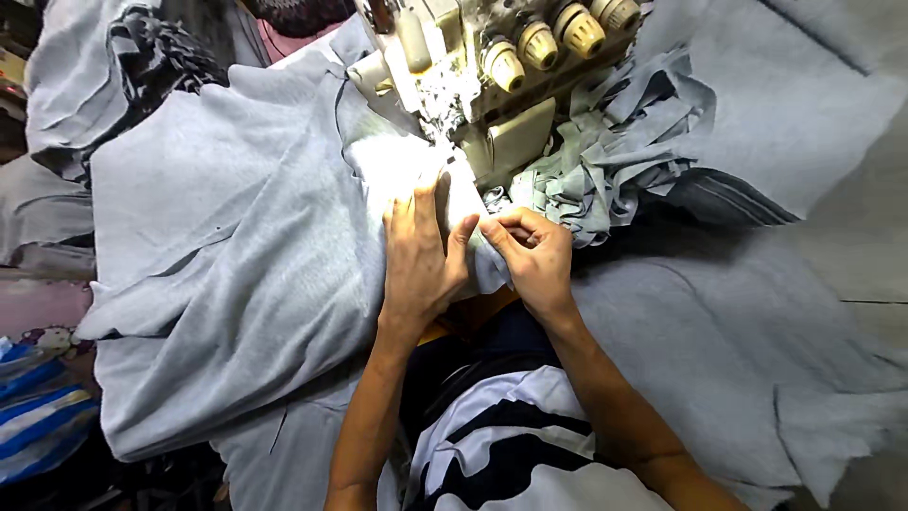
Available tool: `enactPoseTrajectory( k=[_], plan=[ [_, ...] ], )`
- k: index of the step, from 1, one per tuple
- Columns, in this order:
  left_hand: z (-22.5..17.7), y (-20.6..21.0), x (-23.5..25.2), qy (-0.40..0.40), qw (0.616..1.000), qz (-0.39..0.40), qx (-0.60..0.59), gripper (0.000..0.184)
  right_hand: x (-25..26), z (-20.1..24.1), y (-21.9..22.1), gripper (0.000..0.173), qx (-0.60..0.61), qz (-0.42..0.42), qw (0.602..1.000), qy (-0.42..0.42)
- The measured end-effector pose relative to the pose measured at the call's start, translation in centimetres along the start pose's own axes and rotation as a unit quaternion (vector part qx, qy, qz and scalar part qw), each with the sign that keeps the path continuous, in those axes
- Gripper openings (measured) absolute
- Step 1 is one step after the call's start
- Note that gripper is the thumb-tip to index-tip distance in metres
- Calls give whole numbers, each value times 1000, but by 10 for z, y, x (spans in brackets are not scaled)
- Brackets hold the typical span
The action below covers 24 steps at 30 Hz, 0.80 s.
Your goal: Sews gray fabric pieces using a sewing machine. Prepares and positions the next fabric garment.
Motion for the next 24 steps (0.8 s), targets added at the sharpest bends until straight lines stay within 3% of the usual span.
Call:
enactPoseTrajectory(
  k=[14,19,21,24],
  plan=[
    [5,-2,7,29,999,12,15,58,1,-5,4,13,-35,-22,999,-10],
    [-10,6,-25,74,992,-96,-22,35,-2,-12,-10,16,-56,51,997,-26],
    [-20,16,-56,23,990,-106,-92,29,-8,-14,-18,14,-45,82,995,-21],
    [-23,40,-93,-125,958,-42,-256,25,-17,-16,-28,13,-13,109,994,-9]
  ],
)
Point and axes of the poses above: each hand's wrist, its own x-axis towards the middle knuckle, its own y-axis out of the palm, z = x × y, the point moved 2 cm from there along x, towards the middle knuckle, and after that the axes turned 13 degrees about -x, right-handed, at the moved point
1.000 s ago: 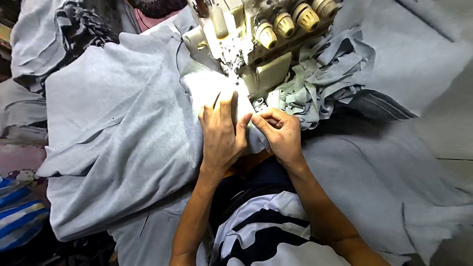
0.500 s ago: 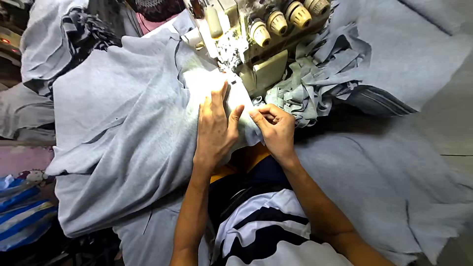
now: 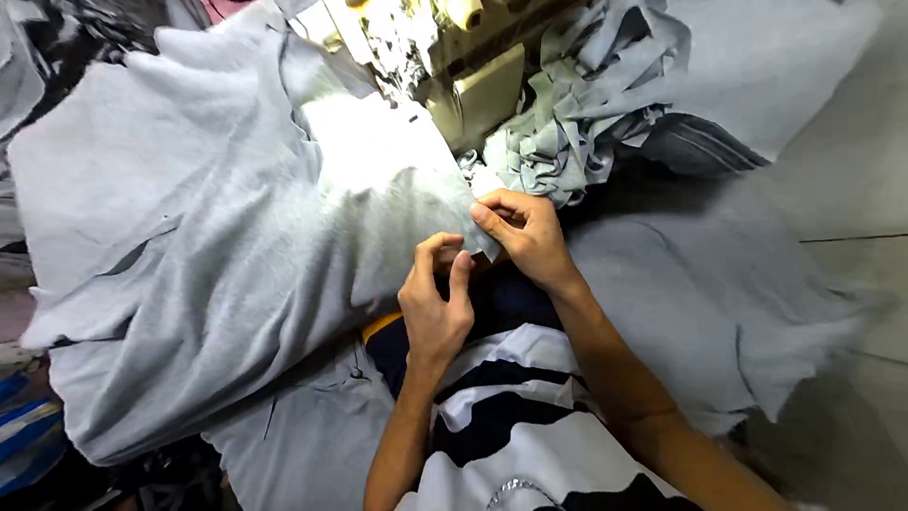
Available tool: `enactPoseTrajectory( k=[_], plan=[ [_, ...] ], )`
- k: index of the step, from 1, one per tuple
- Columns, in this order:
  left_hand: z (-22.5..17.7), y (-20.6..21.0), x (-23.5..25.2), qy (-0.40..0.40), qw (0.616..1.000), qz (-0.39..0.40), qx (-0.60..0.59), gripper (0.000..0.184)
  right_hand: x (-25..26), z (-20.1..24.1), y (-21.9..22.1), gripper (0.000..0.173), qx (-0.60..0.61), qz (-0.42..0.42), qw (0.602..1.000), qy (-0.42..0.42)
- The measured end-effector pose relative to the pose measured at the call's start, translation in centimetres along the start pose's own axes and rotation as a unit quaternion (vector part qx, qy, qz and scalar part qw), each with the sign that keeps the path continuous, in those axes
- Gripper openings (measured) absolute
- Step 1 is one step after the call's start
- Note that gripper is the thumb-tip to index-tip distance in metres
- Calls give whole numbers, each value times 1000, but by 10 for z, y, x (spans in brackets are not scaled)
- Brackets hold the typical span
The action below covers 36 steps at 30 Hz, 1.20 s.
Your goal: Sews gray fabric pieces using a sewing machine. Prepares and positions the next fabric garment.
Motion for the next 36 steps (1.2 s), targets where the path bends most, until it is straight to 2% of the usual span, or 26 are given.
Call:
enactPoseTrajectory(
  k=[2,4,8,12,21,26,31,36],
  plan=[
    [9,10,-11,-73,993,28,-94,22,-1,-3,-3,14,11,11,1000,-1],
    [10,17,-13,-100,985,33,-134,19,-2,-5,-5,15,8,14,1000,5],
    [12,28,-6,-139,967,19,-214,16,-6,-6,-6,21,4,11,1000,23],
    [10,30,-6,-138,945,12,-296,16,-5,-7,-5,25,15,10,1000,21],
    [-4,8,-10,-129,945,26,-298,17,-6,-11,-2,25,26,15,999,30],
    [0,1,-10,-127,949,15,-290,17,-9,-10,-3,18,2,8,1000,27],
    [-3,-7,-9,-117,952,8,-284,17,-12,-8,-3,12,-38,-9,997,61],
    [-2,-2,-9,-114,951,14,-286,15,-17,-12,-3,12,0,-12,997,70]
  ],
)
Point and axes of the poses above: each hand's wrist, its own x-axis towards the middle knuckle, its own y-axis out of the palm, z = x × y, the point moved 2 cm from there along x, towards the middle knuckle, and after that the axes turned 13 degrees about -x, right-handed, at the moved point
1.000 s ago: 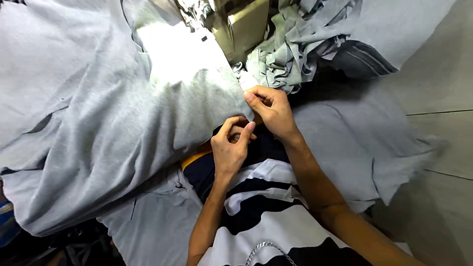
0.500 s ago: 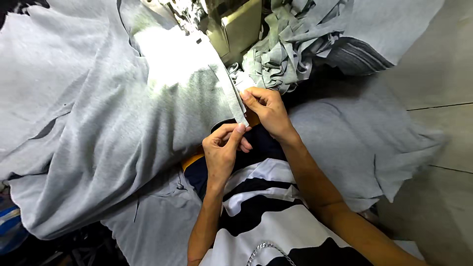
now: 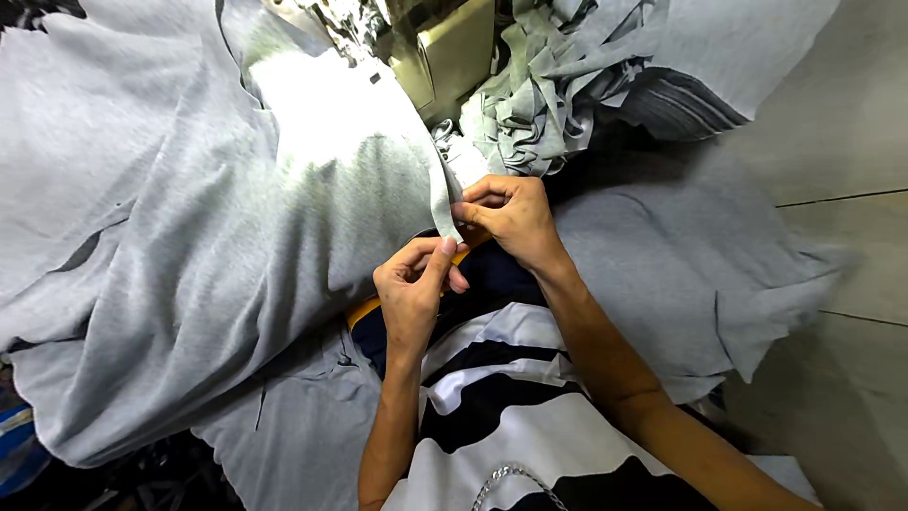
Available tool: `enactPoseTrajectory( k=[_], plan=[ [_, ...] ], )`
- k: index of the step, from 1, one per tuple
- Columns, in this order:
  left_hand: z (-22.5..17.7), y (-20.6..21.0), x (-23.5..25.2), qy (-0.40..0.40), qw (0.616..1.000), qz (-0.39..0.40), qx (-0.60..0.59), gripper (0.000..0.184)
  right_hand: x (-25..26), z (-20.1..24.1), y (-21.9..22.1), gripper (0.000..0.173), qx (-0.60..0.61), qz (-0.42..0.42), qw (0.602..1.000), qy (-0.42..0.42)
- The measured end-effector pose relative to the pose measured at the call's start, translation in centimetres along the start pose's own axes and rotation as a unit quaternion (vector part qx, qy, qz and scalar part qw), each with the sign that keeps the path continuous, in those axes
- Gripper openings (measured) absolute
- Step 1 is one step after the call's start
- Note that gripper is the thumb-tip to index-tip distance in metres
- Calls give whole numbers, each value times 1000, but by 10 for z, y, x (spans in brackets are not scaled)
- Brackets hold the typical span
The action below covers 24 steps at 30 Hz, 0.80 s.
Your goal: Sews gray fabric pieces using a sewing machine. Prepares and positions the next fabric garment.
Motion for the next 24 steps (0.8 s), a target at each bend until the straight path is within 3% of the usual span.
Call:
enactPoseTrajectory(
  k=[12,20,24],
  plan=[
    [25,15,6,-21,993,-33,108,14,-1,-7,-3,13,27,14,1000,-7],
    [30,15,12,-24,992,-35,116,16,-1,-6,-5,13,26,18,999,-42],
    [32,11,14,-35,993,-11,116,15,-1,-3,3,11,1,-18,1000,-20]
  ],
)
Point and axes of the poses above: each hand's wrist, its own x-axis towards the middle knuckle, its own y-axis out of the palm, z = x × y, the point moved 2 cm from there along x, towards the middle knuckle, and after that the axes turned 13 degrees about -x, right-handed, at the moved point
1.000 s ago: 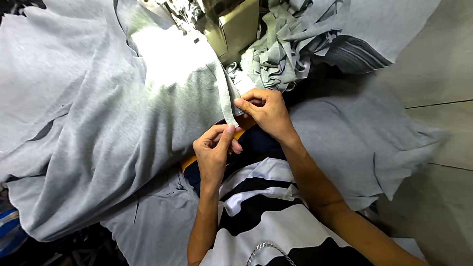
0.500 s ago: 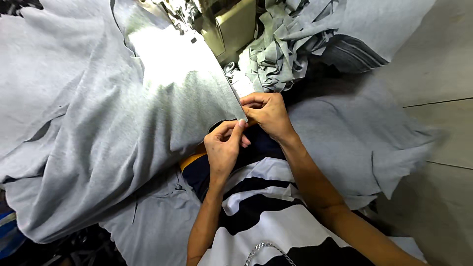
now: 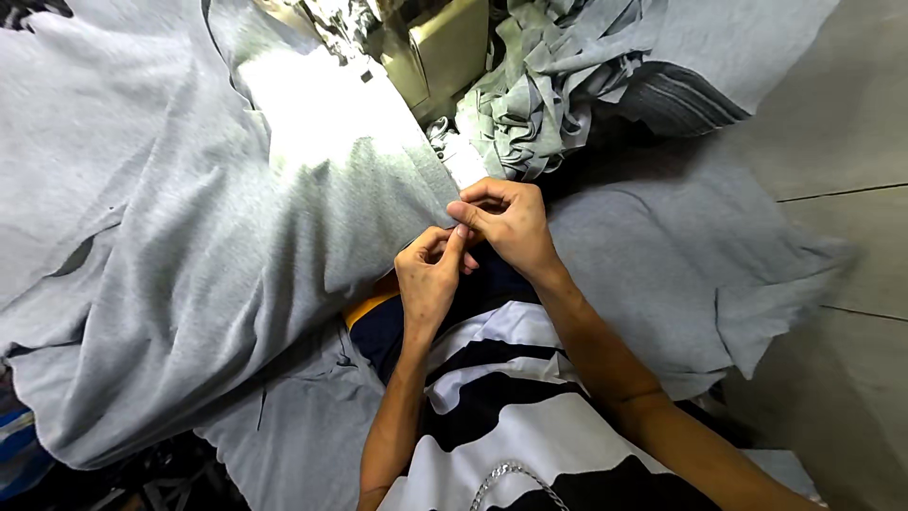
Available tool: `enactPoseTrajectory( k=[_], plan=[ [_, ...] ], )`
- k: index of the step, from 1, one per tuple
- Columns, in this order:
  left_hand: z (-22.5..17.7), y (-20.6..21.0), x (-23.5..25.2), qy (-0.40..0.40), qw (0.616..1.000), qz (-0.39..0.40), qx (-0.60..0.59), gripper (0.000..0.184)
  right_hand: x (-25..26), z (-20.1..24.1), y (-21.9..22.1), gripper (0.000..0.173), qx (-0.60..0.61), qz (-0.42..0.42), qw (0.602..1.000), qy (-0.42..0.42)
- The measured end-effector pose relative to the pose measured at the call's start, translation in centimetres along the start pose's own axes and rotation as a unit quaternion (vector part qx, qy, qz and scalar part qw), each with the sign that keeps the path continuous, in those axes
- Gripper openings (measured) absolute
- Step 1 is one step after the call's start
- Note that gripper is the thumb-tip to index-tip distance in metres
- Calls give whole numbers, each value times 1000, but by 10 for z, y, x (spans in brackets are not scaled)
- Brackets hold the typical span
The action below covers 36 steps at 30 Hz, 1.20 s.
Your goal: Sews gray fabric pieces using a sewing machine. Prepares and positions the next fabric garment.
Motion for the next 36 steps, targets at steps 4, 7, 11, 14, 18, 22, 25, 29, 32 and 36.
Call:
enactPoseTrajectory(
  k=[4,7,11,14,18,22,25,29,32,36],
  plan=[
    [-3,-16,0,3,985,58,164,15,-4,-3,5,11,-3,-35,999,1],
    [-25,-21,-17,212,894,-46,391,20,-10,-1,3,10,4,-48,999,-5],
    [-34,-27,-6,348,796,-53,492,63,-14,6,2,13,67,-41,997,-15],
    [-38,-39,22,371,758,-37,536,74,-18,18,3,32,99,-36,994,-28],
    [-55,-71,39,317,732,-42,601,60,-23,18,13,20,75,-88,989,-90],
    [-52,-89,36,283,728,-34,623,80,-22,2,28,14,21,-131,986,-104],
    [-47,-87,32,283,742,-38,606,97,-20,-5,29,14,13,-138,985,-101],
    [-44,-84,33,285,751,-41,594,106,-18,-4,24,13,15,-134,985,-111],
    [-43,-83,33,285,757,-40,587,111,-19,-4,22,12,16,-133,984,-116],
    [-45,-81,33,284,768,-35,574,114,-20,-2,19,13,17,-136,983,-121]
  ],
)
Point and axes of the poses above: each hand's wrist, its own x-axis towards the middle knuckle, its own y-axis out of the palm, z = x × y, the point moved 2 cm from there along x, towards the middle knuckle, and after that the axes turned 13 degrees about -x, right-handed, at the moved point
